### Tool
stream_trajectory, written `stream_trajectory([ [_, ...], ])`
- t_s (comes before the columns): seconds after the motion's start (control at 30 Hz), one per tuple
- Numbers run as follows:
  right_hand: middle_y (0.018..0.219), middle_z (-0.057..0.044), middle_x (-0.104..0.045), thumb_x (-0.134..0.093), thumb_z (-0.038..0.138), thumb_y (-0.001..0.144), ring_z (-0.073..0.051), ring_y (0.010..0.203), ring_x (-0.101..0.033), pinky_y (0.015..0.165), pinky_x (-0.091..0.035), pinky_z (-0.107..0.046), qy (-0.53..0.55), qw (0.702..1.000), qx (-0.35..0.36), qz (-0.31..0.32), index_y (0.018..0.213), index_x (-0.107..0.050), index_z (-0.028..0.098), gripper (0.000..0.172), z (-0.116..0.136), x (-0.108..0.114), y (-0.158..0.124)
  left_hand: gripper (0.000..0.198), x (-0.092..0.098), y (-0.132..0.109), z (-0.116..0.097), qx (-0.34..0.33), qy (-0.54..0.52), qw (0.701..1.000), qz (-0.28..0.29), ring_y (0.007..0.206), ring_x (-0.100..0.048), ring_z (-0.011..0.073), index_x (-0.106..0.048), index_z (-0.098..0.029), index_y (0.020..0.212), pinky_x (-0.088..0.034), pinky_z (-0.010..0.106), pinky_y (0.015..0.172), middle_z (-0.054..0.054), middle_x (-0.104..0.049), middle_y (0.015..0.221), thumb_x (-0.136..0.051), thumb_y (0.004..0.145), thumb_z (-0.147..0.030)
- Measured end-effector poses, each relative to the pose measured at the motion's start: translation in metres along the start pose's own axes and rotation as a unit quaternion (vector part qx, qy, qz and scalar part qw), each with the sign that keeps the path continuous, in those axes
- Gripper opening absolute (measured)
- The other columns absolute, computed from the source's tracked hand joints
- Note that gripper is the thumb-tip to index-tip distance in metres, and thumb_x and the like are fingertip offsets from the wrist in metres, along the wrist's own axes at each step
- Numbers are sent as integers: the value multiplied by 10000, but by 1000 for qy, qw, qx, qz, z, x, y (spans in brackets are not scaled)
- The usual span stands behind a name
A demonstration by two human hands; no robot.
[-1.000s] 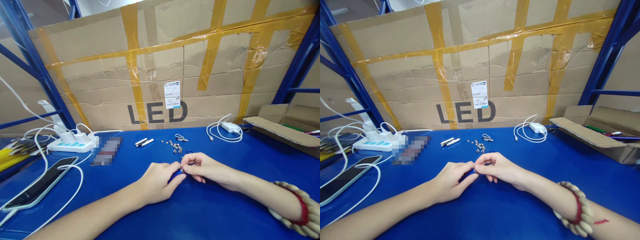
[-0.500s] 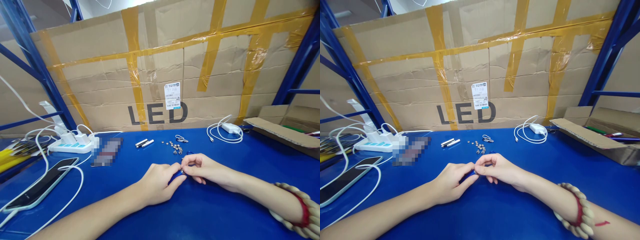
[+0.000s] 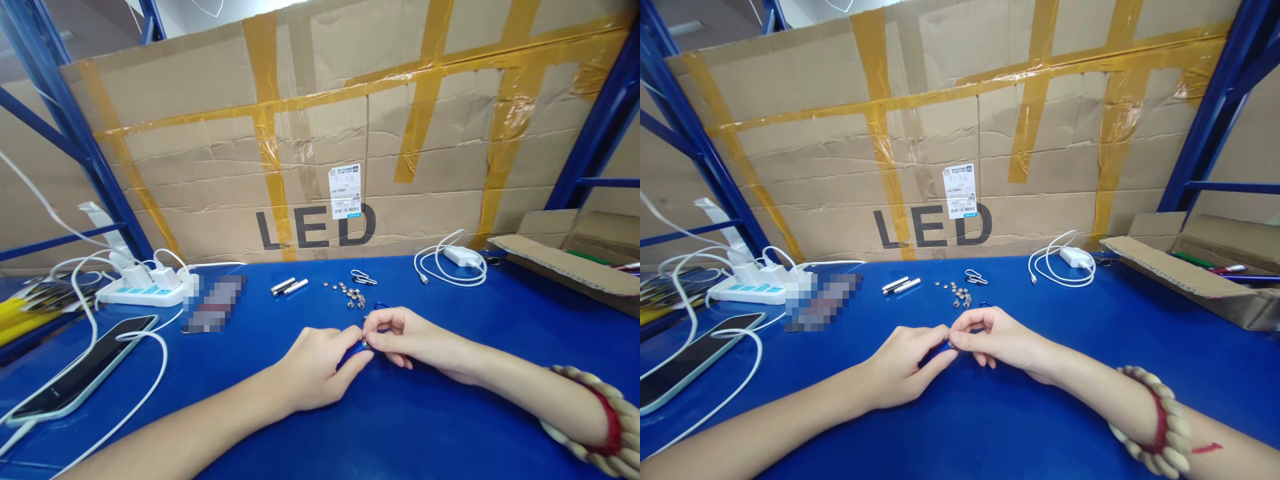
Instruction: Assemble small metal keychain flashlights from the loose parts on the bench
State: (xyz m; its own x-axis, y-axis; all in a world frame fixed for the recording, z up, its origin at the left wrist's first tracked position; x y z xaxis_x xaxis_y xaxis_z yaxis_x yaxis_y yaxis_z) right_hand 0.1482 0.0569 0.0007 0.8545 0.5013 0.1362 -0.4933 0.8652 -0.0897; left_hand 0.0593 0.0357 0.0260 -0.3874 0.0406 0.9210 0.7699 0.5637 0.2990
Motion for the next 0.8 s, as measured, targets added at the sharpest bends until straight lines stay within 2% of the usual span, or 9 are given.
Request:
stream_trajectory([
  [0.8, 511, 66, -476, -706, 435, 676, -36, 438, -397, 399, -290, -143, 0, 1000, -5, 1, 754, -585, 150, 320, 0, -1, 1, 176, 0, 0, 0, 2, -5, 1000, 0, 666, -598, 140, -507, -185, 890, -409, 213, 581, 14, -640, 783, -371, 916, -293],
])
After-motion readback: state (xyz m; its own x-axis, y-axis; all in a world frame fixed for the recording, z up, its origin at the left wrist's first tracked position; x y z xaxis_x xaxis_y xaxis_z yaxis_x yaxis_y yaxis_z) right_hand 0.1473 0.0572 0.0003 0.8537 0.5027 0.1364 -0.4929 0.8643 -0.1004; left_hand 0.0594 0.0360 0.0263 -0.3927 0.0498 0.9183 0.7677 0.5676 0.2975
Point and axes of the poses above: each hand's wrist, its own y-axis towards the middle knuckle, its own x-axis out of the back of the hand, z = x × y, the point moved 8 cm from there along y, towards the middle knuckle
